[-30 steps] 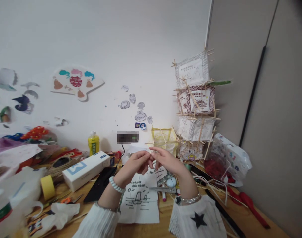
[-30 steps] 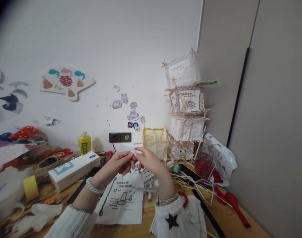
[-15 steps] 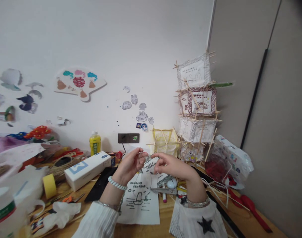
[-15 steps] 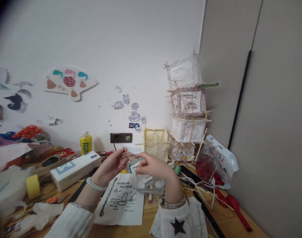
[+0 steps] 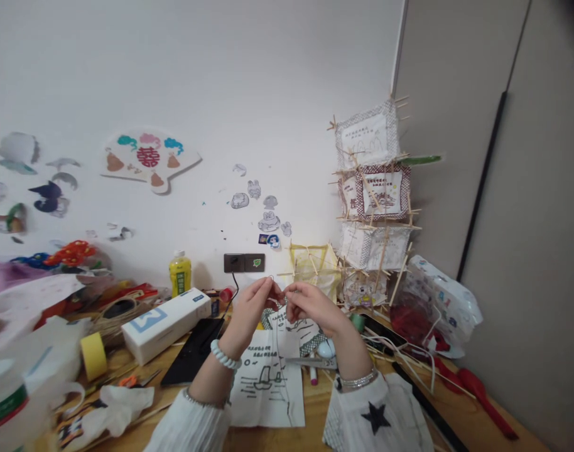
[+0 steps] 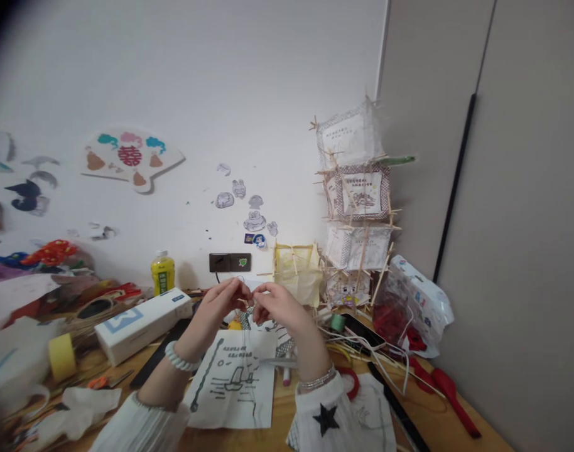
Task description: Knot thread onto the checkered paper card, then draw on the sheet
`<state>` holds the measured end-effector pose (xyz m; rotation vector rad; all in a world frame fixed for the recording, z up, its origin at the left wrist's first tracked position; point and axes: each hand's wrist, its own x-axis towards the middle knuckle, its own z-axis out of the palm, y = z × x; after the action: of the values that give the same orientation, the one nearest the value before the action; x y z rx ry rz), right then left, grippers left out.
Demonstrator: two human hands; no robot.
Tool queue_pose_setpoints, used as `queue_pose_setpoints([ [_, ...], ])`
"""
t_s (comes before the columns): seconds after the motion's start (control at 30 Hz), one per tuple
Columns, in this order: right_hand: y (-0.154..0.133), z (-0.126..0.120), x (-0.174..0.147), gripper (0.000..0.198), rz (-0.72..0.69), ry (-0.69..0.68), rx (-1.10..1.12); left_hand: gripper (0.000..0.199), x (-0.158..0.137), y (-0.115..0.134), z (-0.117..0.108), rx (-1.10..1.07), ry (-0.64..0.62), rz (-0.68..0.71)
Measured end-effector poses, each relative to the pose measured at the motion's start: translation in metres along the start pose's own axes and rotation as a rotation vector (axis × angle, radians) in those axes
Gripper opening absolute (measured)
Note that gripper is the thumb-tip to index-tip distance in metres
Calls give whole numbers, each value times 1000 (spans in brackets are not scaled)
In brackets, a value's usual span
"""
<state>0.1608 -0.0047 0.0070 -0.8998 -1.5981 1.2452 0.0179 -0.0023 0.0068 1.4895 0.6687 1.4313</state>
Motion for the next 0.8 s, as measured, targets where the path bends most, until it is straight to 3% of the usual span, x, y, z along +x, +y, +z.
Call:
queue_pose_setpoints([
  [0.23,9,-4,5,36,-54,5,-68,31,2,-9,-2,-111,-29,-19],
  [0.47,17,-10,8,36,-42,-85,-180,28,1,-11,-6,-214,-68,-8],
  [0.7,21,-13,9,36,-39,-197,-125,29,0,-6,-4,-192,-58,-50],
  [0.8,19,-16,5,33,-42,-187,-58,29,-1,-3,-4,-182,-32,-54],
])
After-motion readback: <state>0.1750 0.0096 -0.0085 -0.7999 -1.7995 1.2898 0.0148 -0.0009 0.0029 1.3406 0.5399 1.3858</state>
